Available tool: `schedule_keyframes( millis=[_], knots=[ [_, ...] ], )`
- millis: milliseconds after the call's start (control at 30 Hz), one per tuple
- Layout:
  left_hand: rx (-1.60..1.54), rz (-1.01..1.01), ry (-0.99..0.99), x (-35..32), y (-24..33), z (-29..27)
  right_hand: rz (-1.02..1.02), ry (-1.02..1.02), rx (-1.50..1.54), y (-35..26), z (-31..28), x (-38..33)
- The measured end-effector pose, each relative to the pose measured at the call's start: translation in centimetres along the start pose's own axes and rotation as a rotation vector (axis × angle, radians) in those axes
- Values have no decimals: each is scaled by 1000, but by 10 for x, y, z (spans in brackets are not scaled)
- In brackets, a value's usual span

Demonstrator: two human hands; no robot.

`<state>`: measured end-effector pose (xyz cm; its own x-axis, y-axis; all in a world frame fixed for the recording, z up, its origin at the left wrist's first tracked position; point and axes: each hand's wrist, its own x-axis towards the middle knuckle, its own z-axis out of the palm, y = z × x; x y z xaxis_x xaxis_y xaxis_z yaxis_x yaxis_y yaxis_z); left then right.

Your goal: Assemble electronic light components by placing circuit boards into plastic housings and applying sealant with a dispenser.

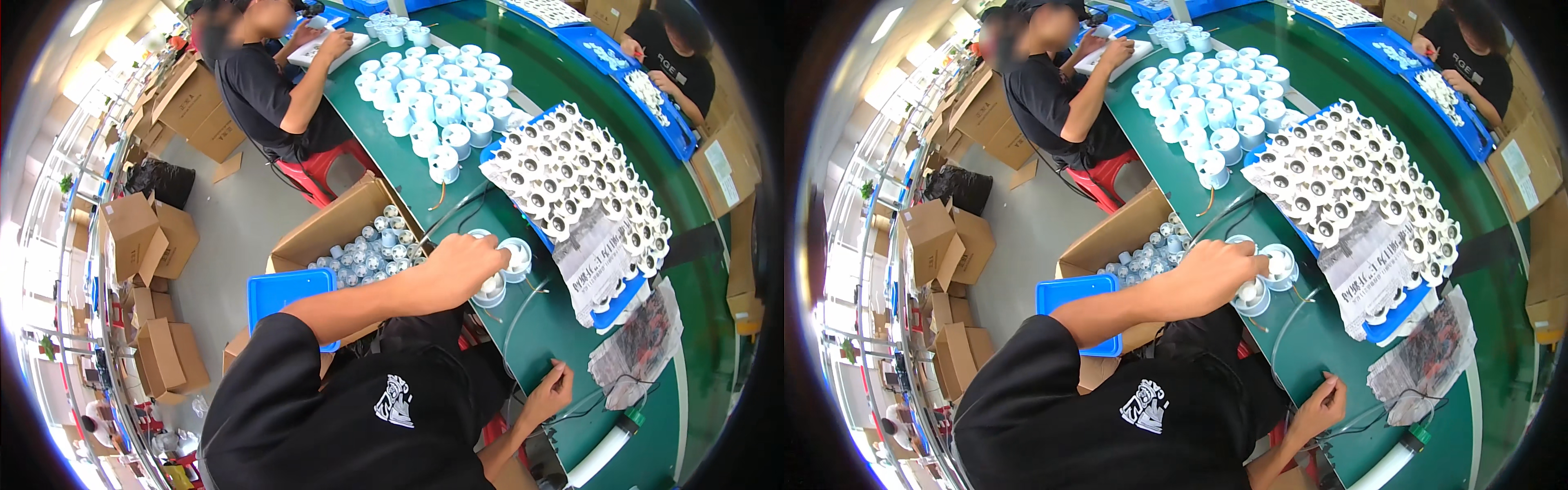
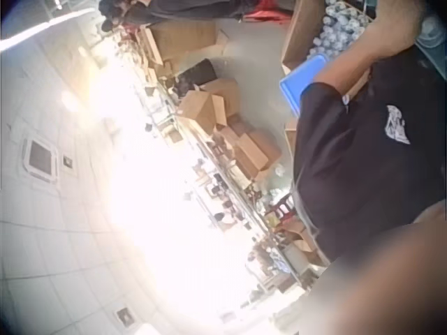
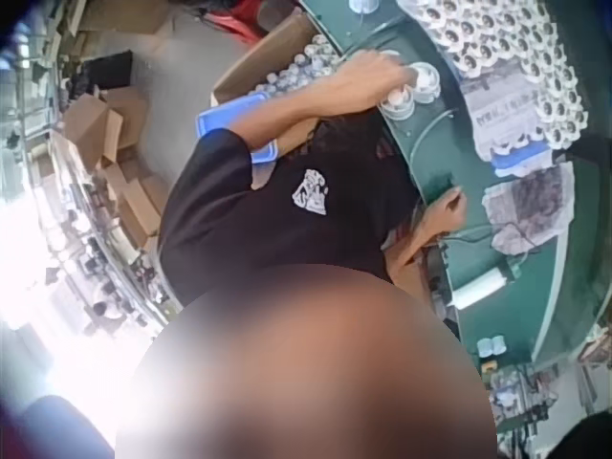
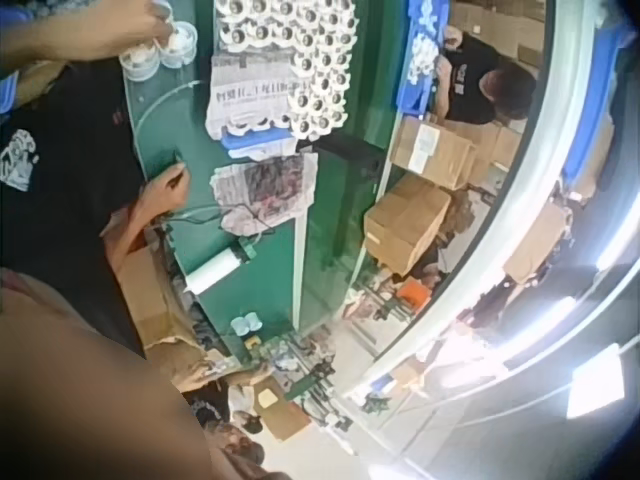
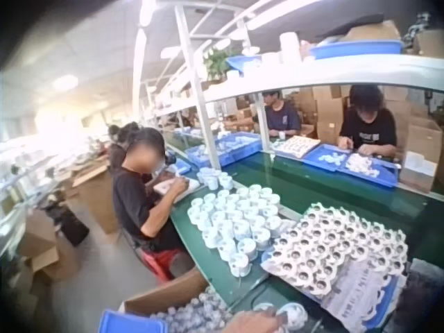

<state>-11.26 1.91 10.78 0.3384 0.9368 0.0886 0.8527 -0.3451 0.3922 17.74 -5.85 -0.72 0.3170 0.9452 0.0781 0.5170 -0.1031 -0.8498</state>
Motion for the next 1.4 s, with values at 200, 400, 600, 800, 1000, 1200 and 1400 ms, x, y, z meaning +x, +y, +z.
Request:
schedule_keyframes(
  millis=[200, 400, 600, 800, 1000, 1200, 1400],
  knots=[
    [-292, -357, 268, -43, -36, -77, 21, 2, -31, 5, 2, 3],
    [110, -703, 398, -53, -186, -92, -82, 21, -74, -9, 1, 4],
    [228, -840, 398, -20, -301, -92, -88, 18, -70, -4, 8, 0],
    [78, -903, 437, 31, -329, -84, -63, 30, -54, -4, 6, -1],
    [86, -931, 551, 53, -342, -80, -122, 52, -89, -9, 9, 2],
    [-139, -995, 495, 77, -320, -95, -137, 41, -95, 1, 9, 2],
    [48, -840, 423, 73, -327, -95, -46, 53, -103, -9, 7, -2]
  ],
)
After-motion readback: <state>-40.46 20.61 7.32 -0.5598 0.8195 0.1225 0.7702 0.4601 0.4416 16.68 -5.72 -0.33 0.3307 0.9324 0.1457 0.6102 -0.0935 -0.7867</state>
